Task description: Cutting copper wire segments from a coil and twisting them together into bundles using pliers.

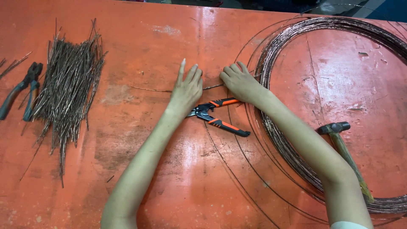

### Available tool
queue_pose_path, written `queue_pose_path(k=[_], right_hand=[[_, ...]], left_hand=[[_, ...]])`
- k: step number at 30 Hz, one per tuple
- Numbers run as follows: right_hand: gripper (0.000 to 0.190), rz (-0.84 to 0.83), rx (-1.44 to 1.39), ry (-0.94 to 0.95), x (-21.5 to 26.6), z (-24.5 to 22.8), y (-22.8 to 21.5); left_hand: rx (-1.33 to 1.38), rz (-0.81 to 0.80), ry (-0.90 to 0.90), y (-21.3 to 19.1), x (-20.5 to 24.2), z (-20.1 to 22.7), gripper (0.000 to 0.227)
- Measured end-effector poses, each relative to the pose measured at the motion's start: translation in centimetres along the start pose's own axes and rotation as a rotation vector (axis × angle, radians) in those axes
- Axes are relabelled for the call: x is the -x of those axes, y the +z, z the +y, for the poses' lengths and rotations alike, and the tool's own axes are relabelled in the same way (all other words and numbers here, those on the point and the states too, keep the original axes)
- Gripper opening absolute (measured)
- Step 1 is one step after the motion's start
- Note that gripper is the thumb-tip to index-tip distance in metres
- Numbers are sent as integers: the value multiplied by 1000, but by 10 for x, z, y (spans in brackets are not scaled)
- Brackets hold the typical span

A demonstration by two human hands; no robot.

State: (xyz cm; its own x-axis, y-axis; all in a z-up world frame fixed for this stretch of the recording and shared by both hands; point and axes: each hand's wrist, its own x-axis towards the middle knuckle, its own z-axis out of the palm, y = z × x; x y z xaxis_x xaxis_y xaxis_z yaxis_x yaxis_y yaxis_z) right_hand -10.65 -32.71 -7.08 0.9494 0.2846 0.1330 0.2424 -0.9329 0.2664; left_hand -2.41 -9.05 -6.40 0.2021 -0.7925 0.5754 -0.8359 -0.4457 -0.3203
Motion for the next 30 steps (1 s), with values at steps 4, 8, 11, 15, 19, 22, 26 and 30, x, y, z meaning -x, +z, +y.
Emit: queue_pose_path(k=[4, 8, 11, 15, 19, 22, 26, 30], right_hand=[[19, 23, 38, -20, 5, 1, 5], [18, 67, -29, -19, 6, -1, 4], [21, 86, -44, -5, 4, -5, -2], [22, 108, -90, 6, 3, -9, -14], [20, 137, -222, -2, -2, -14, -26], [17, 160, -259, -19, -11, -24, -47], [11, 125, -315, -44, -15, -30, -71], [15, -15, -400, 4, -16, -31, -85]], left_hand=[[44, 13, -27, -3, 2, -2, 11], [71, 30, -22, -13, -2, -2, 9], [32, 20, -12, -19, -1, -6, 8], [32, -3, -26, -14, 6, -8, 7], [82, 4, -40, -9, 11, -10, 8], [82, 28, -42, -15, 7, -9, 10], [103, 64, -64, -18, 10, -1, 11], [120, 101, -98, -1, 13, 6, 10]])
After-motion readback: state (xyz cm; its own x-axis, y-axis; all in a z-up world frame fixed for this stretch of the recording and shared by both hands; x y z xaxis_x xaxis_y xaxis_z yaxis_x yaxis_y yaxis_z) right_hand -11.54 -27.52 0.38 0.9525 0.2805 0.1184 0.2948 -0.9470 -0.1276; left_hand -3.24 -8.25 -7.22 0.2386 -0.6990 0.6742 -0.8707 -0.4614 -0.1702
